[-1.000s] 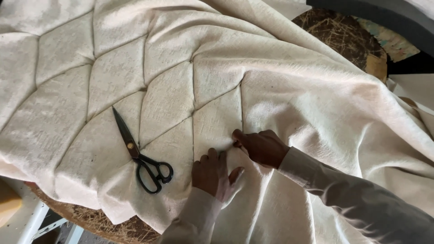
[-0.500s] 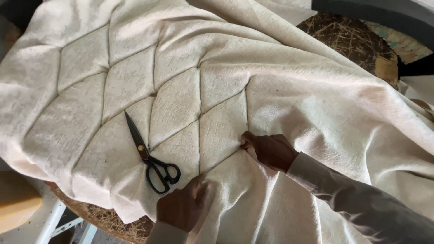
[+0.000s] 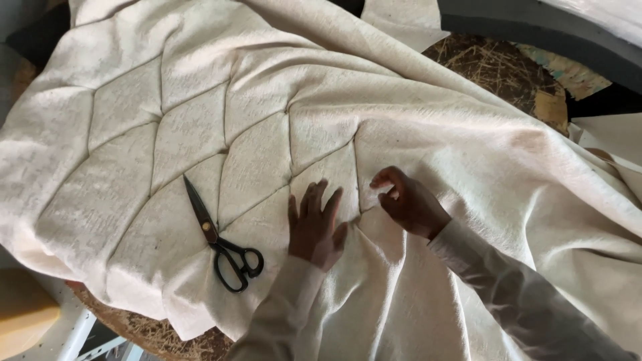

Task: Tucking fabric into pre-cut slits in foam to create a diamond tufted pattern and trimming the excess fabric with scissors.

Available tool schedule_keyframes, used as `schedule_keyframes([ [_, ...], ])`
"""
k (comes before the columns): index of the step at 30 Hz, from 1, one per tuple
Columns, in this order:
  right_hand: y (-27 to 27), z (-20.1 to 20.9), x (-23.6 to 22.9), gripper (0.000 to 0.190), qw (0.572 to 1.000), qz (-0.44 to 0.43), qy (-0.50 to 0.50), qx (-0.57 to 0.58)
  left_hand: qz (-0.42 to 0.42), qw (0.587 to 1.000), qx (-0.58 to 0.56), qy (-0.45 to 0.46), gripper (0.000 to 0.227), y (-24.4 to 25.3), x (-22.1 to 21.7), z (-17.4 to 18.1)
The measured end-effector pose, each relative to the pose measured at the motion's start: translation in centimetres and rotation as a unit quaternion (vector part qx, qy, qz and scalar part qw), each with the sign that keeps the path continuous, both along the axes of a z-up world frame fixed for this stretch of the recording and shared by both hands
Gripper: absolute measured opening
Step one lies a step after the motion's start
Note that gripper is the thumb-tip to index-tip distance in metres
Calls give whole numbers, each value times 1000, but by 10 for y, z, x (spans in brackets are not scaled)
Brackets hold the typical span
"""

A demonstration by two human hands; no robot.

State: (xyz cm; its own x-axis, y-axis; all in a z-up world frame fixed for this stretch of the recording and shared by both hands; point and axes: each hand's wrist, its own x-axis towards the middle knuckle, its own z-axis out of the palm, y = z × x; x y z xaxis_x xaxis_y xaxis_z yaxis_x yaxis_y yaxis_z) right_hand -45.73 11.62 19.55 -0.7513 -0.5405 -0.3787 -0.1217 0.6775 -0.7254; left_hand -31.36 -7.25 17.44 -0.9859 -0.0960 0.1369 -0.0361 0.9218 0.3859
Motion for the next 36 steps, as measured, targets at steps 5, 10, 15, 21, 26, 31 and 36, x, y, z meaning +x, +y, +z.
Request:
schedule_keyframes([
  [5, 12, 12, 26, 34, 999, -42, -1, -22, 17, 993, -16, -114, 85, 9, -29, -6],
  [10, 18, 3, 36, 33, 998, -65, -8, -27, 46, 979, -38, -197, 107, 14, -46, 1],
  [15, 10, 1, 37, 31, 997, -2, 76, -21, 51, 946, -77, -310, 114, 23, -58, 11],
  [21, -16, -12, 55, 53, 984, 10, 171, 42, 7, 983, -53, -173, 96, 3, -31, -10],
  [26, -11, -46, 69, 51, 962, -34, 269, 38, -24, 990, -134, 34, 56, -6, 56, -44],
  [31, -7, -73, 64, 49, 923, -25, 382, -21, -41, 982, -138, 124, 51, -9, 145, -28],
  [36, 15, -34, 87, 46, 954, -71, 241, -161, 96, 986, -62, 120, 50, -2, 246, -38],
])
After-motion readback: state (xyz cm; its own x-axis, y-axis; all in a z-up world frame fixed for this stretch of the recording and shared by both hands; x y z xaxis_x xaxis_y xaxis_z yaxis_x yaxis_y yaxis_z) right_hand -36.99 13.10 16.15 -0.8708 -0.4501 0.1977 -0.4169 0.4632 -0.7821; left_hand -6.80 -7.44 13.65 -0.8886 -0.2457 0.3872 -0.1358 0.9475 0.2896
